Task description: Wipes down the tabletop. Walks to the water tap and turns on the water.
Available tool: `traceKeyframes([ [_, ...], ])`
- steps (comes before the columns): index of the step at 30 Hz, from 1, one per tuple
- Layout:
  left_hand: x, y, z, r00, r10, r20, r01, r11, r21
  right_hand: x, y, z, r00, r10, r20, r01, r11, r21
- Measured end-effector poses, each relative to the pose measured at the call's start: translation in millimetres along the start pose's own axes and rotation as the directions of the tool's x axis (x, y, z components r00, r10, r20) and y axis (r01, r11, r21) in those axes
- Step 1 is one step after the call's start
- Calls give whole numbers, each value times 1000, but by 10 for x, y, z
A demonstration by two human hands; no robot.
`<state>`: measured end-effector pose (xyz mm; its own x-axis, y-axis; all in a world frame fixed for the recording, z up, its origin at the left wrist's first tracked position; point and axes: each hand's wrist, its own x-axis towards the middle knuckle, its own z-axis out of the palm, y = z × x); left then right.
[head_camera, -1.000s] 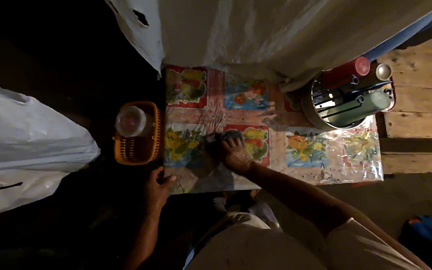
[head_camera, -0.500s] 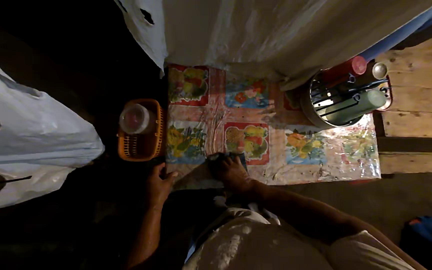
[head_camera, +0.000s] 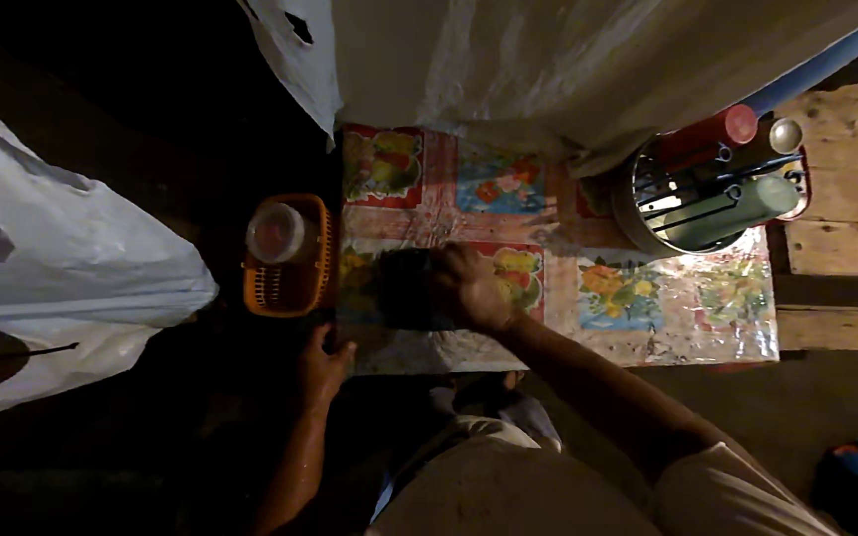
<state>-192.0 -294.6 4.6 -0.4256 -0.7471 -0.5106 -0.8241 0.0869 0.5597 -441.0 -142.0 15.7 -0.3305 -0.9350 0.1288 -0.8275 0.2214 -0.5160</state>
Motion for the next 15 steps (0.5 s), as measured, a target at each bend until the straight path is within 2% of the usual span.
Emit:
traceKeyframes([
  [1, 3, 7, 0, 1000, -4, 7, 4, 1000, -1, -43, -61, 152, 992, -104, 68, 105, 994, -9],
  [3, 13, 8, -9, 1000, 9, 16, -9, 1000, -10, -111, -95, 435, 957, -179, 226, 192, 981, -39],
  [6, 16, 7, -25, 1000, 10, 13, -10, 1000, -3, -58, 57, 580, 962, -199, 189, 216, 974, -71],
  [9, -4, -16, -22, 1000, -4, 16, 3, 1000, 14, 170, 314, 588, 983, -129, 129, 146, 980, -133],
  [13, 10, -24, -35, 999, 1, 45, -2, 1000, 6, 656, 573, 393, 986, 138, 88, -114, 965, -237],
  [15, 10, -6, -16, 999, -6, 38, 6, 1000, -3, 706, 554, 375, 978, 200, 63, -176, 948, -265],
])
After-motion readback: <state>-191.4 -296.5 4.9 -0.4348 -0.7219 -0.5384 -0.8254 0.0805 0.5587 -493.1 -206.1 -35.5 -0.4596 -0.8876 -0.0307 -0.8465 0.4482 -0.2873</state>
